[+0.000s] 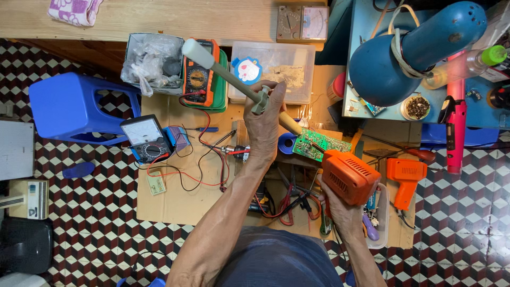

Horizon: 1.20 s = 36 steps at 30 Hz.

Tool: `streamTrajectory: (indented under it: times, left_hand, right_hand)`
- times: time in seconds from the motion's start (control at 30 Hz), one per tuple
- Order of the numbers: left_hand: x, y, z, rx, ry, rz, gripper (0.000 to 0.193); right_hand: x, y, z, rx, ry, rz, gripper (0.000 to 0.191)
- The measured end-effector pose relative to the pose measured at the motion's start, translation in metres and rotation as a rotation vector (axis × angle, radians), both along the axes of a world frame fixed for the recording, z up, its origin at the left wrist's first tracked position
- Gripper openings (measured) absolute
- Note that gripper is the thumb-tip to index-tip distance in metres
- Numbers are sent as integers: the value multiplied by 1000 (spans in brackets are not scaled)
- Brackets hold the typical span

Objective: The person uses a soldering iron and a heat gun to work on a green circuit board, repeatedly heating and inspecting solder joints. The person flips the board to check both sides and continues applying heat to specific areas.

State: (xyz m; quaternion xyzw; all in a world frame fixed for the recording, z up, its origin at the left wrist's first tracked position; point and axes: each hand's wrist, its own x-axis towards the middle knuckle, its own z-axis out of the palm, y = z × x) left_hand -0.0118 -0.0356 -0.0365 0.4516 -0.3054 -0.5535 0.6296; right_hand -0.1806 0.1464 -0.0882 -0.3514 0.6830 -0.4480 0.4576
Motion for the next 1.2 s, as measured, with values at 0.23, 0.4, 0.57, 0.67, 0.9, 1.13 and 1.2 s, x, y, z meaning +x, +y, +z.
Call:
streamTrajectory:
  times: [0.23, 0.4, 0.57, 0.67, 0.9, 1.13, 1.2]
  left_hand:
    - [-3, -2, 0, 22, -36, -11, 28]
    - [-2, -2, 0, 8, -9, -4, 29]
    - [-1, 1, -1, 13, 29, 2, 30]
    - [0, 2, -1, 20, 18, 1, 30]
    - [0, 3, -2, 20, 11, -15, 32]
    - [1, 6, 2, 12, 12, -17, 33]
    - [1, 6, 3, 22, 5, -14, 33]
  right_hand:
    - [-19, 7, -17, -37, 126, 160, 60]
    - [-26, 12, -26, 1, 65, 158, 62]
    - [-26, 15, -27, -202, 597, 285, 65]
    - [-26, 16, -28, -271, 587, 297, 67]
    - [-27, 18, -36, -137, 190, 225, 66]
    - [-30, 21, -42, -55, 195, 230, 64]
    - [-32, 24, -49, -50, 149, 212, 65]
